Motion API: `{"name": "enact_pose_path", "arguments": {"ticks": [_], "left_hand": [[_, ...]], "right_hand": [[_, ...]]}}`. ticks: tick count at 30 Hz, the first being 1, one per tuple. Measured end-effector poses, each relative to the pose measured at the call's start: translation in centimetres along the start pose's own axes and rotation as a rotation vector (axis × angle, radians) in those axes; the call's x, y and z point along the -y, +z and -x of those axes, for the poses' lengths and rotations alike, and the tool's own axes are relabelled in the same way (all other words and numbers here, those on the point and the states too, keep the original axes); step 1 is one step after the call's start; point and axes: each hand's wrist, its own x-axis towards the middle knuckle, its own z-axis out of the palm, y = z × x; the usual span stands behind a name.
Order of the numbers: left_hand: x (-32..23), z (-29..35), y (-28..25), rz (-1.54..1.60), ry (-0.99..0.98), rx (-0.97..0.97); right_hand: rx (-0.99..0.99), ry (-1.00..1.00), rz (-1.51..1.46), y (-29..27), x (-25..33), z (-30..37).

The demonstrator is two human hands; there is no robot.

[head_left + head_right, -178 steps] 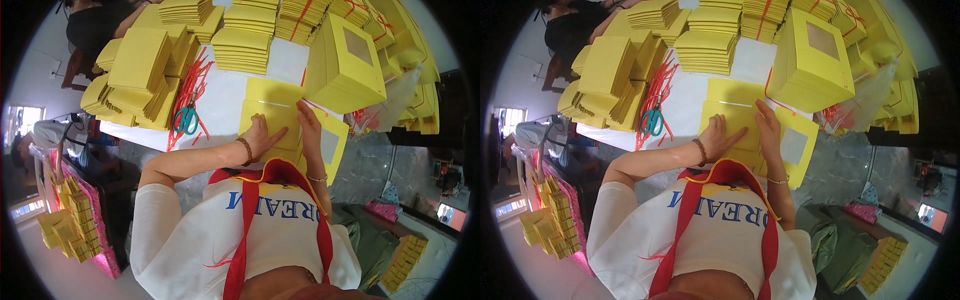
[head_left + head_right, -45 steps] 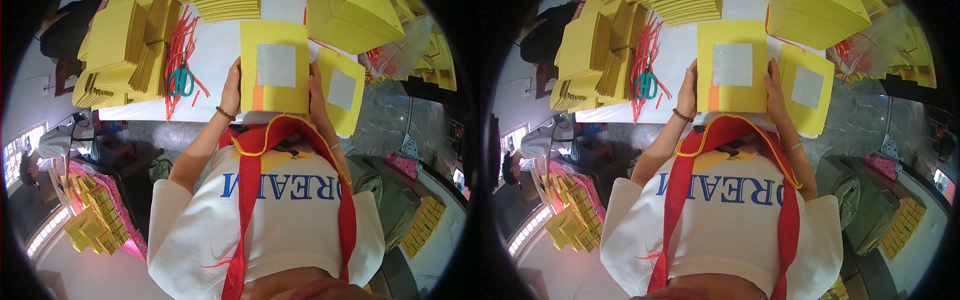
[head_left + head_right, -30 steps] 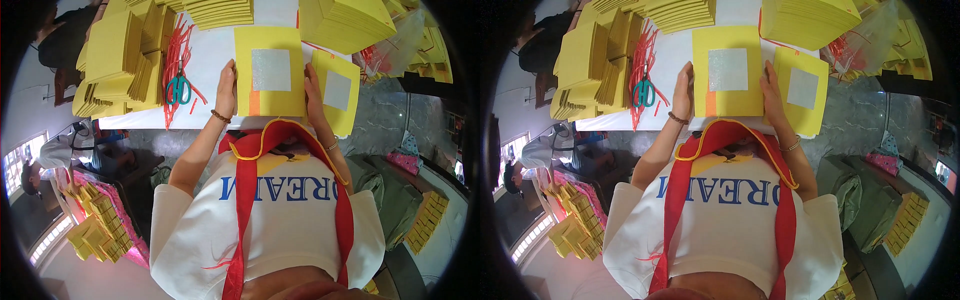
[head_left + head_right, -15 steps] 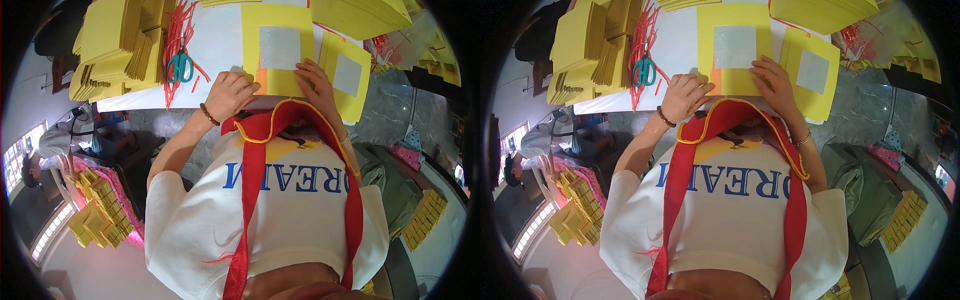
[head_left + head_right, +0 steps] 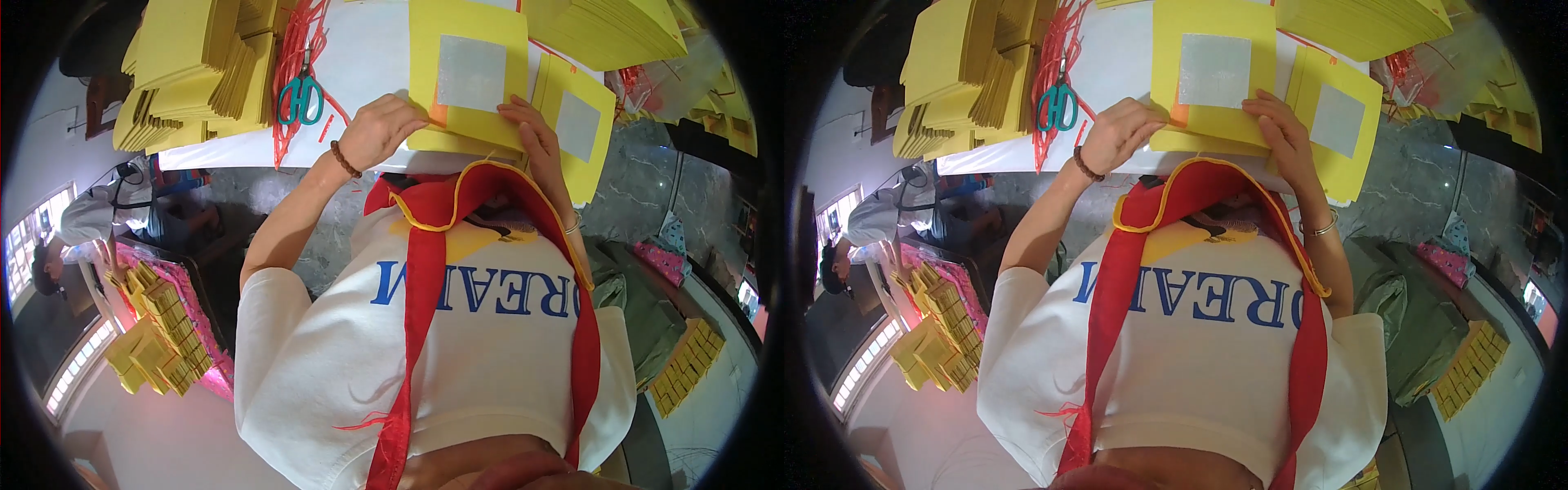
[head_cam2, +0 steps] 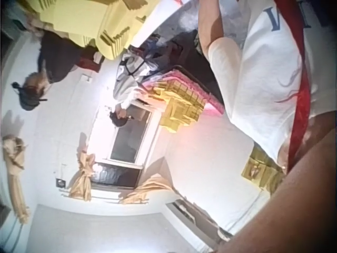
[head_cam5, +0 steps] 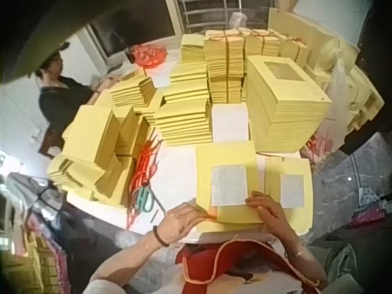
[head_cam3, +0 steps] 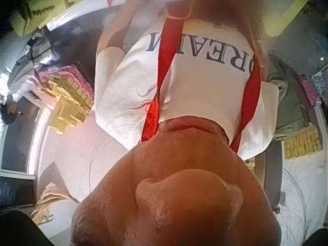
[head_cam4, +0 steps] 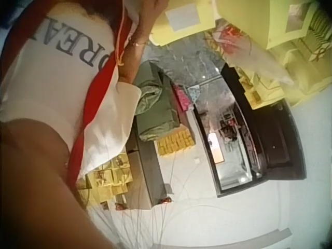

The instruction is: Folding yellow joss paper sheets with silver foil centers by hand.

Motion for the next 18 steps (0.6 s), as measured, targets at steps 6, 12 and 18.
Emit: {"name": "enact_pose_path", "arguments": {"ticks": [6, 12, 18], "left_hand": [[0.6, -0.9, -0.7, 0.312, -0.389, 0.106], [0.9, -1.0, -0.5, 0.475, -0.560, 0.146], [1.2, -1.1, -0.2, 0.506, -0.581, 0.127]], "right_hand": [[0.066, -0.063, -0.122, -0.3, 0.6, 0.1], [-0.054, 0.222, -0.147, 1.0, -0.1, 0.7], [-0.053, 0.175, -0.141, 1.1, -1.0, 0.6]]}}
